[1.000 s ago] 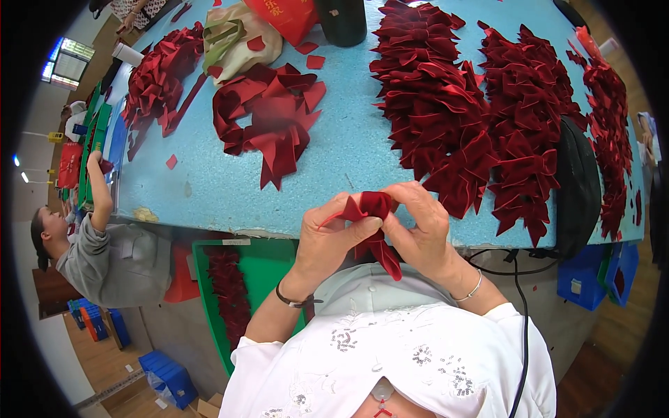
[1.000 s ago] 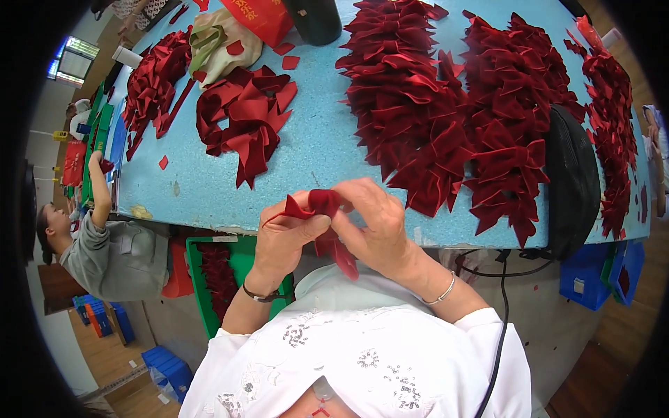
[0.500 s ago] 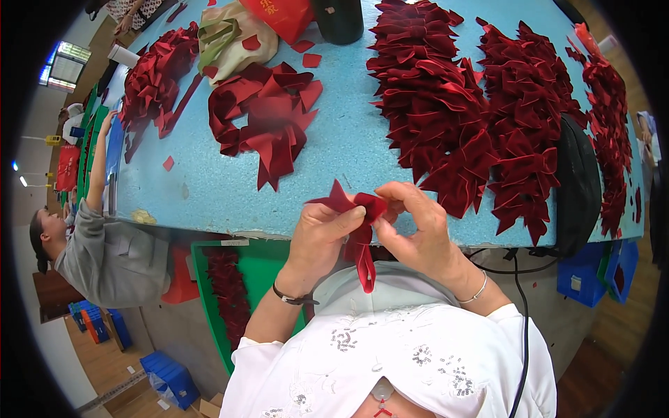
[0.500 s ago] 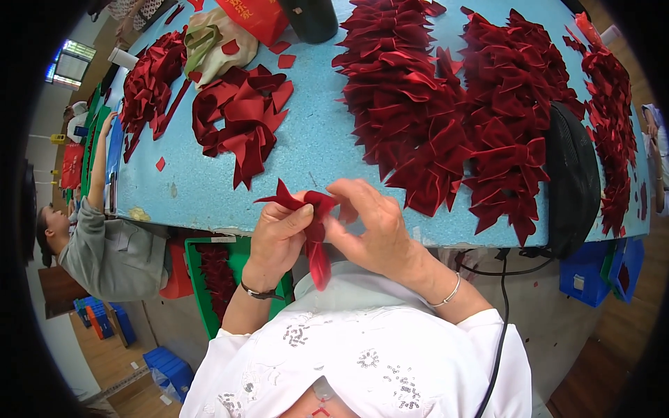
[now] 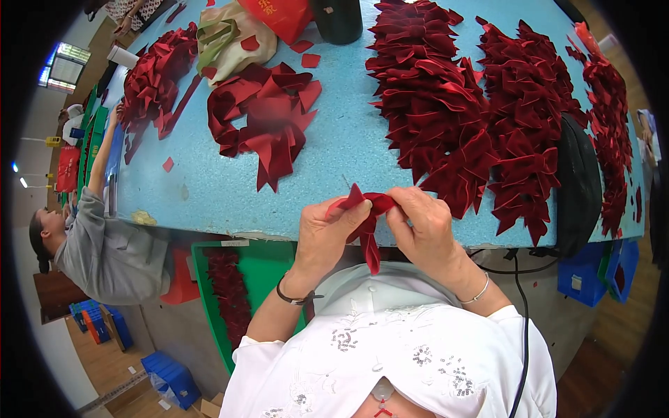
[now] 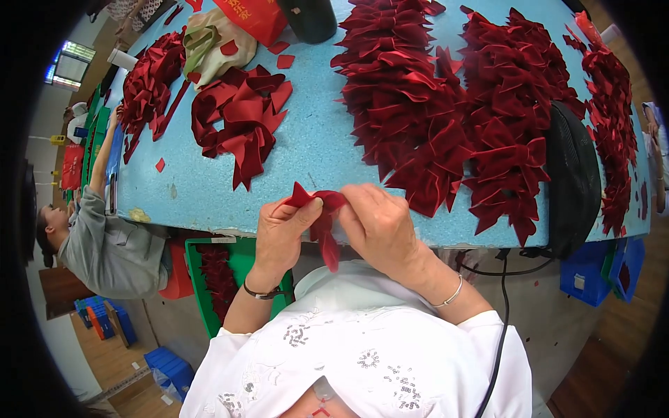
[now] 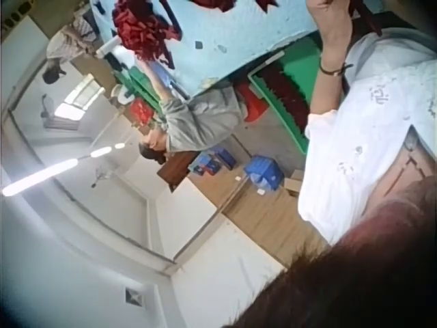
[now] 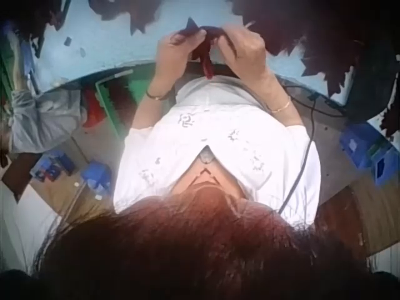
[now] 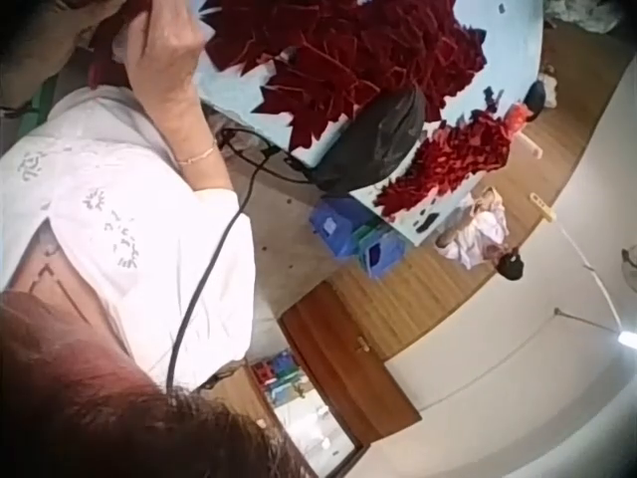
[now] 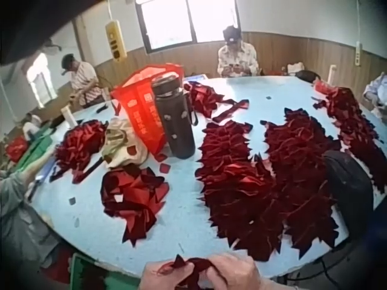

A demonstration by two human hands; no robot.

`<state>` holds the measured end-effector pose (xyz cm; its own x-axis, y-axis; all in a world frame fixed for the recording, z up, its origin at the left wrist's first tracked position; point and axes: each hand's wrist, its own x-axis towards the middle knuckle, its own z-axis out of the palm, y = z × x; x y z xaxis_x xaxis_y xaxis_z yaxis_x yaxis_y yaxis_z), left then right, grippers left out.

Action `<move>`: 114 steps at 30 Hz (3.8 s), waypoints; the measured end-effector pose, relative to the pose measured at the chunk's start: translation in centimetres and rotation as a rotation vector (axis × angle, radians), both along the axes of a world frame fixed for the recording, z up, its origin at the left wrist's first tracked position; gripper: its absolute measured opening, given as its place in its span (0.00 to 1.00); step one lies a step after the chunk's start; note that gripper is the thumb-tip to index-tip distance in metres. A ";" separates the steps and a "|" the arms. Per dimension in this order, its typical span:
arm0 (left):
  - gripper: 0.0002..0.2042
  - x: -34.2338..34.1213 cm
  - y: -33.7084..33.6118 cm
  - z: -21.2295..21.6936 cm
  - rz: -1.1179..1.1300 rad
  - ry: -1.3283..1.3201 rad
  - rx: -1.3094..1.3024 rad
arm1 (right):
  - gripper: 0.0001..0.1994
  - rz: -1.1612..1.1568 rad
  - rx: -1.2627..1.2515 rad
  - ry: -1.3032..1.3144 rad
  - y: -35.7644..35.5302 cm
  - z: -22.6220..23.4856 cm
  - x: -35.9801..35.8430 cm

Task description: The recorder is assembling decorative bows from red fabric ribbons by folding and securing them manually.

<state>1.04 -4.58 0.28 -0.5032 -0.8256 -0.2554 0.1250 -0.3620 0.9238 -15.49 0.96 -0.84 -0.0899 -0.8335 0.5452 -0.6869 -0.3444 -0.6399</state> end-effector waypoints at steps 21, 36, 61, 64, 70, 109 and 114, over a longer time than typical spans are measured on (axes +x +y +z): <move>0.12 -0.3 -1.1 0.3 -0.100 0.067 0.365 | 0.07 0.067 0.241 -0.627 -0.6 -1.4 0.1; 0.08 -0.9 -2.0 0.2 -0.025 -0.165 -0.056 | 0.06 0.102 0.380 -0.410 -2.6 -0.5 -1.0; 0.05 -2.0 -2.9 -1.3 -0.060 0.141 0.379 | 0.07 0.031 0.434 -0.681 -3.0 -1.2 -1.4; 0.07 -2.3 -3.1 -1.1 -0.108 0.111 0.302 | 0.07 0.048 0.476 -0.771 -3.1 -1.0 -1.6; 0.10 -2.9 -3.0 0.8 -0.140 0.070 0.156 | 0.07 0.016 0.384 -1.048 -2.9 -1.7 -1.4; 0.05 -1.8 -3.3 -0.3 -0.076 0.066 0.222 | 0.08 -0.031 0.363 -0.836 -2.1 -1.0 1.2; 0.05 -1.8 -2.9 -1.2 -0.046 0.040 0.166 | 0.09 -0.164 0.242 -0.329 -1.8 -1.5 0.5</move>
